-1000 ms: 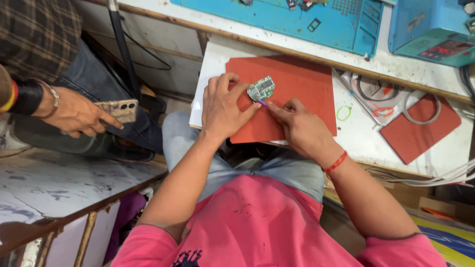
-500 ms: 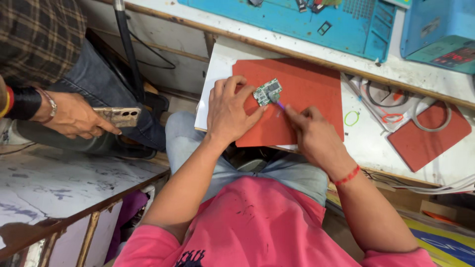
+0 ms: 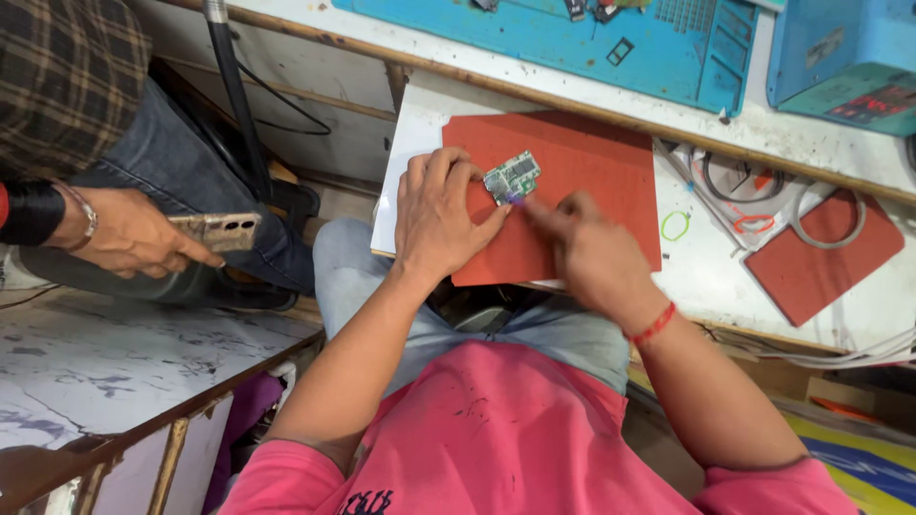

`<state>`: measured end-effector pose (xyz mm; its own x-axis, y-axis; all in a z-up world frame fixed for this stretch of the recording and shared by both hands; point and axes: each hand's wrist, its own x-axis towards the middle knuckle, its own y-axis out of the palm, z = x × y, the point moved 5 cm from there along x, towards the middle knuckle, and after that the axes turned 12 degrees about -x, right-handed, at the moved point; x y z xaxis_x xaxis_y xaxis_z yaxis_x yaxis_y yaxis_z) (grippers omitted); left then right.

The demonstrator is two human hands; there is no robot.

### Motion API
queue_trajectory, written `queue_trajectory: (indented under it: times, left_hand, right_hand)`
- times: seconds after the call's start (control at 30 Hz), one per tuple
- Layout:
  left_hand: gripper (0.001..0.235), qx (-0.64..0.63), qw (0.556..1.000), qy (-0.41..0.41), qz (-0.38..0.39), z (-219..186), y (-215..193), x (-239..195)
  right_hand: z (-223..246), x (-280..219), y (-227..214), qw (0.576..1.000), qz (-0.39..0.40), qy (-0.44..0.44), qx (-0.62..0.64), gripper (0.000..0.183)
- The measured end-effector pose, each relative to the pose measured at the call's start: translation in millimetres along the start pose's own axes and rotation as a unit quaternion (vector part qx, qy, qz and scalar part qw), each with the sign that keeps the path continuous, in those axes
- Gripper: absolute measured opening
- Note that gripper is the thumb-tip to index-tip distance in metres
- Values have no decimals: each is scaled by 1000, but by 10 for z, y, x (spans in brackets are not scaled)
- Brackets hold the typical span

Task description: The person cleans a small green circuit board with a purple toothbrush on a red mat. They then use a hot air gun to apply heat to the board while holding it steady with their other hand.

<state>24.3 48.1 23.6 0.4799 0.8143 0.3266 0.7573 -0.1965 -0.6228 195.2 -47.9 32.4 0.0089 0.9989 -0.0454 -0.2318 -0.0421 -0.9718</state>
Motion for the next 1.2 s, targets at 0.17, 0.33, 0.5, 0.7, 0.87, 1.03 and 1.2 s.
queue_trajectory:
  times: [0.17,0.33,0.5,0.7,0.87,1.03,1.2]
  left_hand:
    - [43,-4,1000,19,-18,-34,-15,0]
    - [45,-10,1000,10,-13,2,22,-47]
    - [43,-8,1000,16,-11,1,13,-58]
    - [43,-4,1000,17,-9,-10,-7,-22]
    - [45,-4,1000,18,-5,-35,-12,-28]
    - [46,-8,1000,18,-7,-13,21,-70]
    - [44,-4,1000,16,-4,-13,20,-41]
  right_hand:
    - [15,86,-30,1000,-11,-2,10,50]
    - [-95,86,-66,999,-30,24,-27,55]
    - [-72,81,5,999,-37,5,-32,54]
    - [-80,27,61,999,24,-16,-26,59]
    - [-131,-29,36,999,-32,-29,0,54]
    - [-212,-14,30,999,-39,19,8,54]
    - [-132,41,-9,997,-71,13,-5,47]
